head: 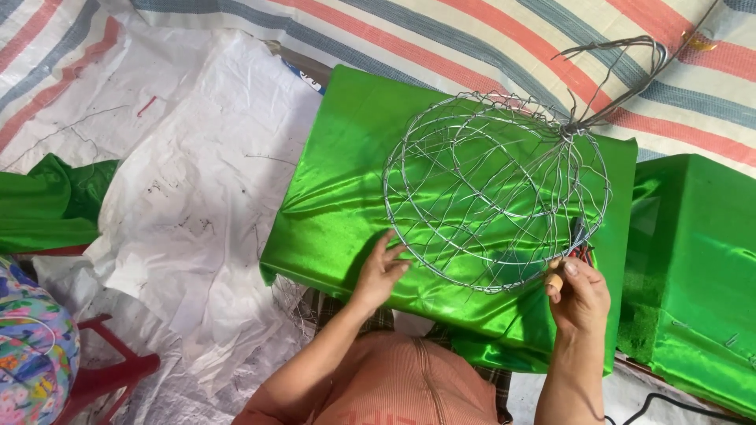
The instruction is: Inspecting and adjusting a spherical wire frame using pliers on a green work surface.
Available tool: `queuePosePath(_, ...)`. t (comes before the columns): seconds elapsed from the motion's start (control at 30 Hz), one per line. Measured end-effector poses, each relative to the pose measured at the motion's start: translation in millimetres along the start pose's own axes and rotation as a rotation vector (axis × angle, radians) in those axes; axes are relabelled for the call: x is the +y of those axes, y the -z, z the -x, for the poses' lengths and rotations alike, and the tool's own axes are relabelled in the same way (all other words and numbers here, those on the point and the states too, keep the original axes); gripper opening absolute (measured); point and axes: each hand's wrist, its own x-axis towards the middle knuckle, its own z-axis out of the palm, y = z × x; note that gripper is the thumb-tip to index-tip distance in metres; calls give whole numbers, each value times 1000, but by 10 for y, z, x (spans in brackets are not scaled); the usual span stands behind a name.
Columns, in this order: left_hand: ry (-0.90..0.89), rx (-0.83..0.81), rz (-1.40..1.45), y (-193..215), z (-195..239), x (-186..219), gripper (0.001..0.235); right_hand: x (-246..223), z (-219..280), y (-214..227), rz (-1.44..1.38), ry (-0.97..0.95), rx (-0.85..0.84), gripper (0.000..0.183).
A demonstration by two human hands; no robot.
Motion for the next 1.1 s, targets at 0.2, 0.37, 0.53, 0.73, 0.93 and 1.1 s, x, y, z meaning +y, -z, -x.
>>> queuePosePath(0.2,-241,108,-340,246,89,-43,69,-164,79,-206,120,2,-22,21)
queuePosePath(0.37,-362,139,-686,-60,303,325,81,-136,322,-566,250,105,116,37)
queuePosePath(0.53,-414,167,-854,-248,170,86,91,-68,869,-1061,408,300,224,48)
queuePosePath(0.73,-534,324,-1070,-256,-8,-256,84,368,1372,-1015,624,205,247,38)
queuePosePath(0.93,-441,304,-1098,-256,35,-235,61,454,1565,-1066,522,212,83,31)
queuePosePath(1.1,-434,306,-1085,-286,76,-130,57,370,1551,-1173,591,112,-1,22)
